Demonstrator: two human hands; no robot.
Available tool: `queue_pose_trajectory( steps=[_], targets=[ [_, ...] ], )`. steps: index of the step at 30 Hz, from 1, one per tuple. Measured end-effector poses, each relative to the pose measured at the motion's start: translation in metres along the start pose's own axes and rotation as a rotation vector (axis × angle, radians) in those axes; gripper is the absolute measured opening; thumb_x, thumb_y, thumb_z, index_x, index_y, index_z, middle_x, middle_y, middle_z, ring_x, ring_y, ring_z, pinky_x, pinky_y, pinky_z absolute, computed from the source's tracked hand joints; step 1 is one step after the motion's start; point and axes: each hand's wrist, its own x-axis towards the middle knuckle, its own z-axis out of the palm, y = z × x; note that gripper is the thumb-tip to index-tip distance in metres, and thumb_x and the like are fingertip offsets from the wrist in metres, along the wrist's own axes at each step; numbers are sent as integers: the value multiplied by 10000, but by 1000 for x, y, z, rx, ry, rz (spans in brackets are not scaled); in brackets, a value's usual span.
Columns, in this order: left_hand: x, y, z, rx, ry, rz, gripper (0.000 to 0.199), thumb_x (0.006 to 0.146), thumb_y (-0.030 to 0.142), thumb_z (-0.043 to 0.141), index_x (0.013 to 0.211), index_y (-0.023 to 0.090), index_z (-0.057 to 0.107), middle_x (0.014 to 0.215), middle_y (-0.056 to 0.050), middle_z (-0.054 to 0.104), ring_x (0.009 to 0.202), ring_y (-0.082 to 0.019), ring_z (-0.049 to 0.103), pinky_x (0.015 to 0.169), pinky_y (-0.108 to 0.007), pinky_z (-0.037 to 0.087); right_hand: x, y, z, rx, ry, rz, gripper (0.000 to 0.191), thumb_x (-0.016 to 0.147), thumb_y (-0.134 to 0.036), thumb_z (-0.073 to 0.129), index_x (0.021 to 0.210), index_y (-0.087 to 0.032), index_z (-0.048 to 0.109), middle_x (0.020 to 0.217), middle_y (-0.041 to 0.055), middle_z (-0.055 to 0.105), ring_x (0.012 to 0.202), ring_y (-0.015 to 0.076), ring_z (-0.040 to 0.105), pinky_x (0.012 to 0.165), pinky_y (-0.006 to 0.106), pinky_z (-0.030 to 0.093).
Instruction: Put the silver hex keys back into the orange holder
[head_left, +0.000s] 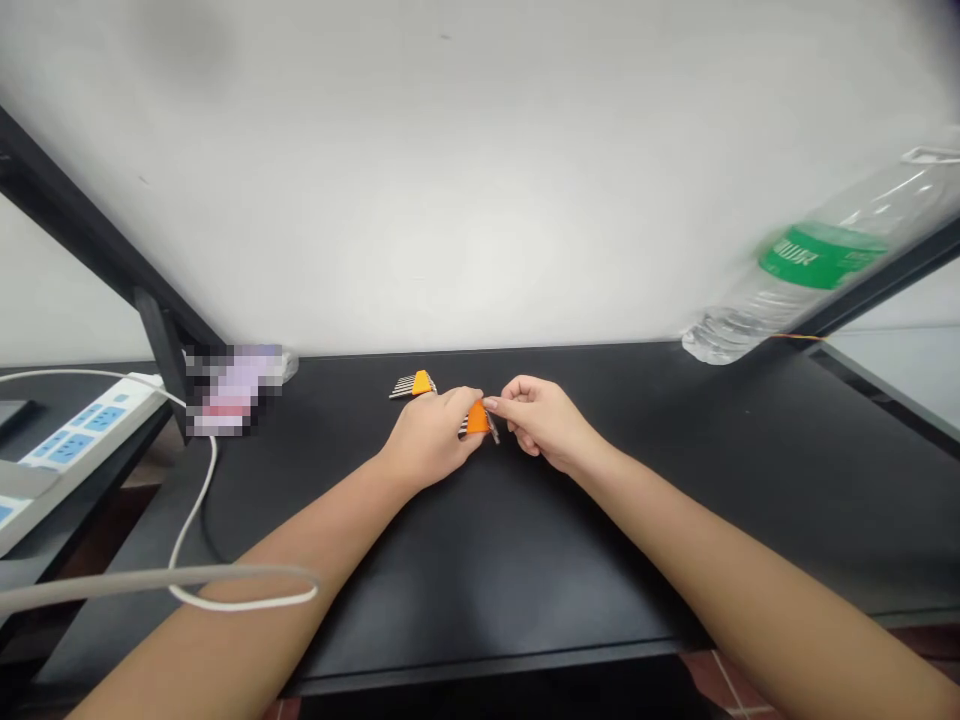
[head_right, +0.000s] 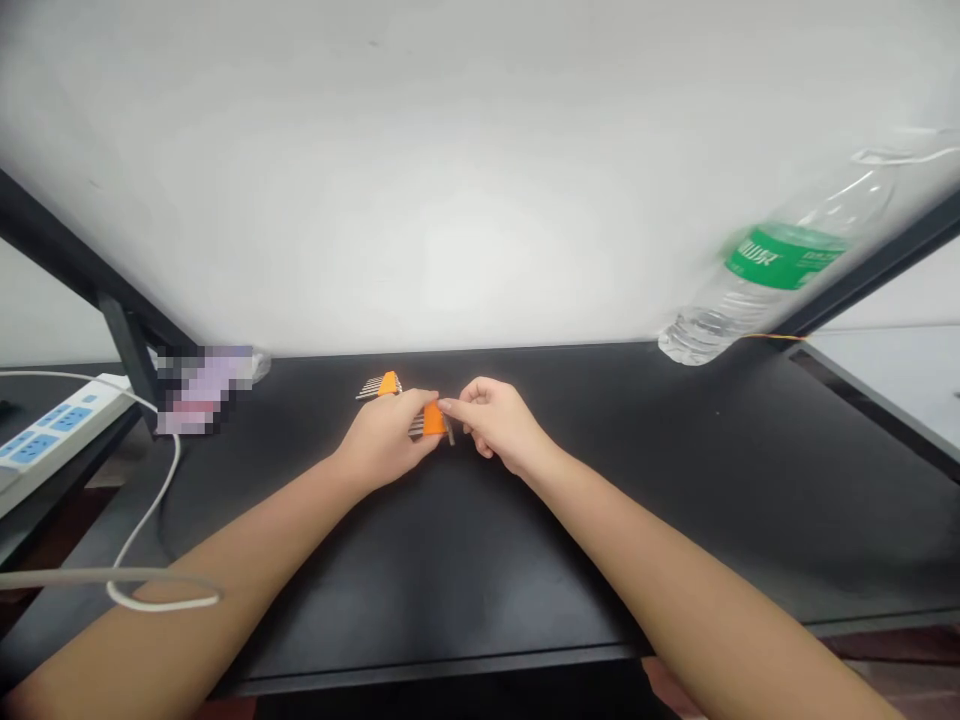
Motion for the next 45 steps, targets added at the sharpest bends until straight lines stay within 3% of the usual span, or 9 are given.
queue_pose_trajectory(
  steps=[3, 6, 10, 14, 17, 19, 23, 34, 45],
  targets=[
    [2, -3, 1, 36, 22, -48, 383, 897, 283, 645, 1275, 243, 599, 1144, -70, 758, 981, -290, 731, 835, -412, 549, -5, -2, 2, -4, 15, 8, 405, 821, -563, 789, 891, -194, 638, 630, -27, 567, 382, 73, 421, 321, 217, 311],
    [4, -6, 3, 53, 39, -48, 395, 909, 300, 638, 1292, 219, 589, 1141, -81, 760, 986, -297, 727, 841, -422, 547, -16, -8, 6, 56, -67, 6, 421, 862, -503, 760, 1141, -196, 687, 702, -20, 594, 421, 73, 445, 358, 222, 363],
    [7, -8, 4, 53, 12, 39, 344, 929, 261, 593, 1270, 213, 593, 1137, -86, 756, 996, -288, 715, 846, -423, 534, -32, -23, 10, 62, -289, 63, 532, 915, -460, 684, 1387, -226, 608, 640, -55, 569, 380, 71, 379, 359, 221, 318],
    [7, -8, 0, 37, -30, 24, 279, 904, 251, 607, 1182, 223, 615, 1032, -69, 753, 914, -269, 699, 800, -404, 522, -32, -24, 5, -200, -403, 30, 616, 977, -497, 592, 1543, -275, 494, 573, -67, 579, 396, 102, 407, 406, 233, 349],
    [7, -9, -5, 9, -41, -21, 304, 892, 287, 630, 1189, 226, 607, 1043, -64, 747, 940, -274, 686, 814, -408, 525, -14, -8, -11, -503, -178, -190, 481, 994, -459, 584, 1422, -246, 641, 706, -3, 664, 614, 153, 600, 610, 286, 507],
    [7, -10, -7, -25, -47, -41, 374, 878, 257, 629, 1249, 234, 586, 1096, -57, 744, 986, -267, 685, 850, -401, 528, 3, 5, -23, -766, 16, -422, 318, 983, -341, 597, 1235, -220, 750, 946, 66, 715, 792, 185, 644, 774, 343, 540],
    [6, -13, -9, -86, -58, -97, 447, 851, 213, 621, 1293, 252, 565, 1162, -40, 734, 1020, -250, 689, 872, -380, 530, 26, 19, -40, -1087, -26, -644, 264, 986, -199, 562, 1148, -239, 766, 1220, 98, 661, 1048, 235, 621, 928, 381, 513],
    [5, -11, -7, -121, -68, -77, 422, 839, 210, 622, 1257, 243, 576, 1110, -33, 741, 1013, -249, 687, 887, -387, 537, -6, -9, -21, -1382, -193, -382, 91, 890, -134, 585, 822, -190, 604, 887, 54, 630, 737, 169, 563, 653, 291, 386],
    [5, -11, -8, -162, -58, -74, 436, 843, 218, 637, 1274, 251, 583, 1200, -35, 733, 1071, -249, 686, 940, -394, 538, -7, -7, -24, -1265, -212, -447, 75, 888, -139, 584, 844, -199, 590, 905, 24, 629, 728, 142, 547, 651, 272, 359]
  ],
)
